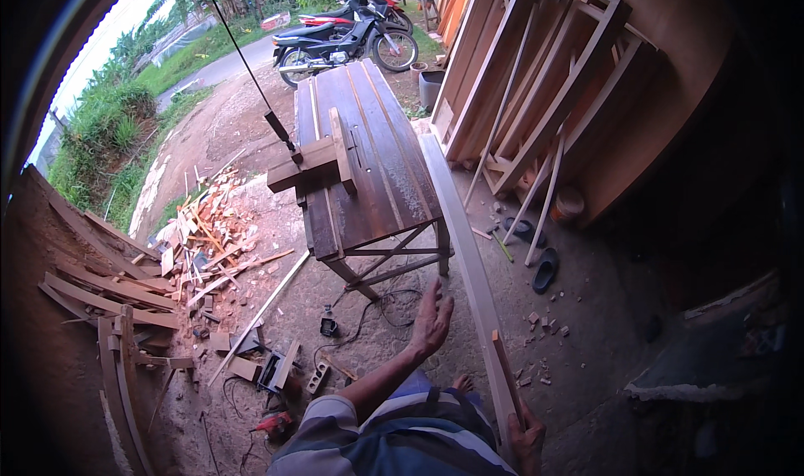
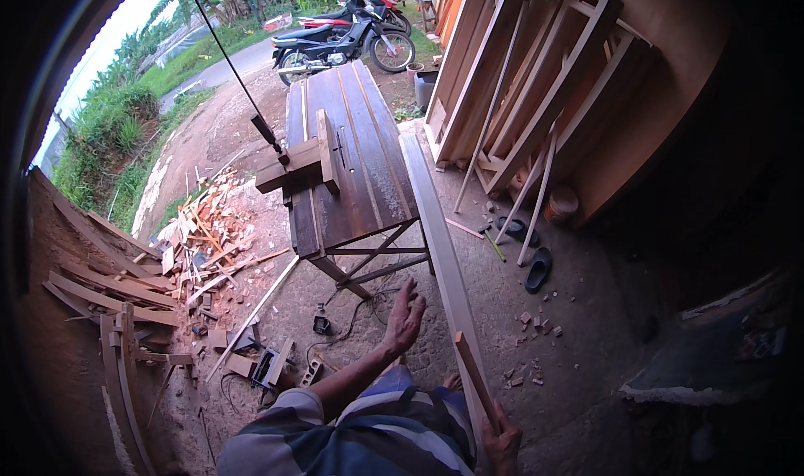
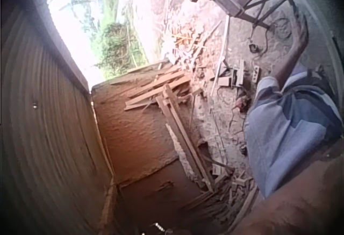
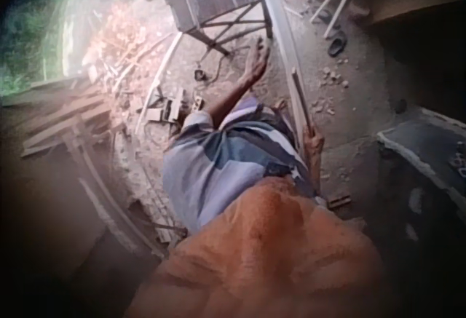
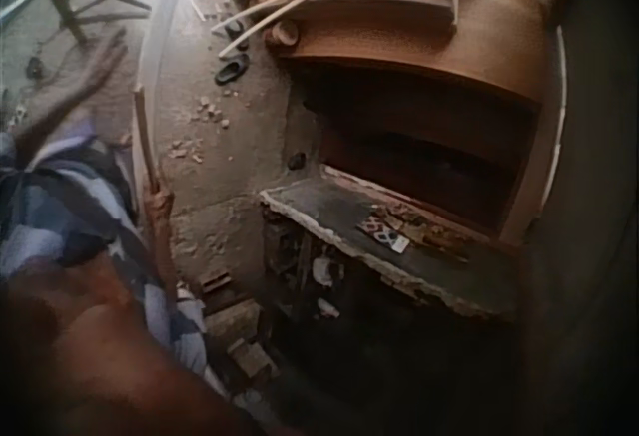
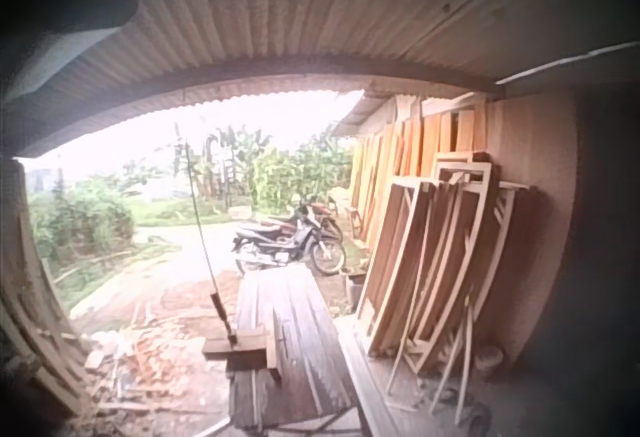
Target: The person selects a long wooden plank from a stack, carries it to a table saw, and cuts it into smaller pieces. The person then stacks the cut pieces against a wall.
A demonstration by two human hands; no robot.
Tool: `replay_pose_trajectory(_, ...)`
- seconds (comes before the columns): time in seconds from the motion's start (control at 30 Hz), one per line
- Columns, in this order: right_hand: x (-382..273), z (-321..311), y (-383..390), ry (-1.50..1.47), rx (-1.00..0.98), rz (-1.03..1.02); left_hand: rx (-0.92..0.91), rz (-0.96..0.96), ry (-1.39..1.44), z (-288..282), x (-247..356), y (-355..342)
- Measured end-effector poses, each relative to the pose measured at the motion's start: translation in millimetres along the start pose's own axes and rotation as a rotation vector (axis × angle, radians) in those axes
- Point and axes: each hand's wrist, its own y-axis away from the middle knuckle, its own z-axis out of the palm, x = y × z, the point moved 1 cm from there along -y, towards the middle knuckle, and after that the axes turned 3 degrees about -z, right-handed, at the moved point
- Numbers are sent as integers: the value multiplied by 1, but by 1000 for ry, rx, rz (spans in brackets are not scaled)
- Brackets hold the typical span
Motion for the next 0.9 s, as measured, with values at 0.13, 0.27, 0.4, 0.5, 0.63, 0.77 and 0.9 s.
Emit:
replay_pose_trajectory(0.13, -4, 72, 10, 42, 6, -35, 259, 373, -472, -111, -4, -108)
replay_pose_trajectory(0.27, -16, 123, 24, 136, -29, -25, 141, 540, -756, -165, -17, -181)
replay_pose_trajectory(0.4, -28, 142, 36, 219, 3, -104, -147, 499, -946, -181, -36, -217)
replay_pose_trajectory(0.5, -24, 151, 35, 127, -44, -59, -206, 502, -1038, -190, -44, -234)
replay_pose_trajectory(0.63, -12, 163, 28, -156, -172, 90, -264, 521, -965, -204, -47, -244)
replay_pose_trajectory(0.77, -13, 170, 32, -255, -263, 203, -301, 535, -1016, -212, -47, -247)
replay_pose_trajectory(0.9, -15, 148, 28, -261, -223, 199, -306, 575, -984, -207, -49, -252)
